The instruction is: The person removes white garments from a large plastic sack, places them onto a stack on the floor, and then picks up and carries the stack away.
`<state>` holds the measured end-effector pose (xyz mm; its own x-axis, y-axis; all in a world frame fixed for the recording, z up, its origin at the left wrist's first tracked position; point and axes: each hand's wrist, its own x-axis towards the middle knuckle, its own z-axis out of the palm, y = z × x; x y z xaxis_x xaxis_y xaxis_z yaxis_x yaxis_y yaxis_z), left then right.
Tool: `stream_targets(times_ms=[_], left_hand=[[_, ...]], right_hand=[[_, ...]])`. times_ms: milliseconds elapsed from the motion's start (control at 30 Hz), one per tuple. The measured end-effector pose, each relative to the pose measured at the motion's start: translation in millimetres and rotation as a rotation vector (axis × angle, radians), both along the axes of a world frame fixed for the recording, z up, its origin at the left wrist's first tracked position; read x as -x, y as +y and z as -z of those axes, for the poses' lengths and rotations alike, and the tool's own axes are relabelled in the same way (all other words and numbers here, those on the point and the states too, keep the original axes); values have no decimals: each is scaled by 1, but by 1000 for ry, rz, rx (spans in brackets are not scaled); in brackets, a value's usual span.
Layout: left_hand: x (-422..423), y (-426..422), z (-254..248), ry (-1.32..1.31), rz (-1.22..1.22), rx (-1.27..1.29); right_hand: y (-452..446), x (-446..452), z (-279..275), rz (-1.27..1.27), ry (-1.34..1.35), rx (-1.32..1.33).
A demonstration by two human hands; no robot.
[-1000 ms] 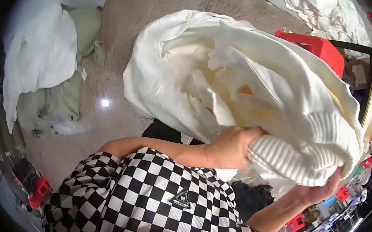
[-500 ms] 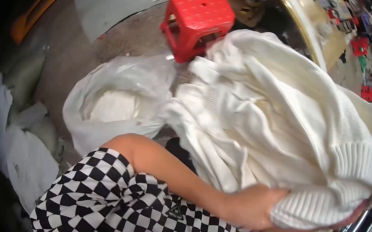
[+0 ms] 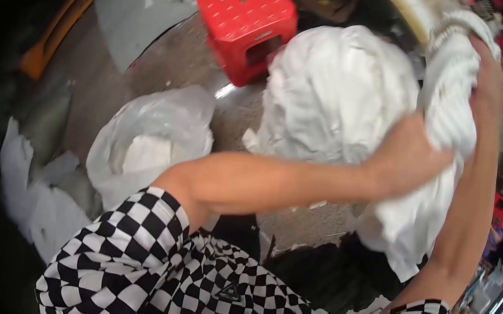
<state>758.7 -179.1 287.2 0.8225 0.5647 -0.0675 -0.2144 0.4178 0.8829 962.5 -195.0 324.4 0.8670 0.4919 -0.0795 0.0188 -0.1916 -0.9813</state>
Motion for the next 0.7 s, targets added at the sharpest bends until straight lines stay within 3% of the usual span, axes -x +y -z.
stream_targets(times_ms=[133, 167, 200, 233, 300, 333, 367, 433, 500, 567, 600, 700], left_hand=[[-19, 87, 124, 295, -326, -221], [4, 111, 154, 476, -279, -260], [33, 127, 204, 525, -403, -386], [78, 142, 215, 626, -439, -539], [181, 156, 256, 738, -489, -672], [239, 157, 271, 863, -511, -710], [299, 154, 290, 899, -601, -592], [411, 160, 300, 1195, -621, -691], [481, 165, 305, 1434, -488, -815], [526, 170, 323, 1494, -90, -930], [546, 172, 329, 1507, 114, -979], [574, 157, 323, 1411, 662, -717]], right_hand=[[65, -4, 133, -254, 372, 19], [73, -7, 186, -354, 296, 76], [85, 28, 211, -296, 33, 261], [88, 66, 226, -235, -237, 434], [86, 127, 262, -432, -653, 369], [87, 168, 258, -511, -625, 340], [91, 214, 250, -587, -596, 313], [103, 300, 247, -788, -487, 283], [113, 385, 261, -958, -209, 226], [128, 464, 280, -1191, -153, 65], [137, 501, 288, -1285, -131, 139], [143, 597, 342, -1448, -205, 339]])
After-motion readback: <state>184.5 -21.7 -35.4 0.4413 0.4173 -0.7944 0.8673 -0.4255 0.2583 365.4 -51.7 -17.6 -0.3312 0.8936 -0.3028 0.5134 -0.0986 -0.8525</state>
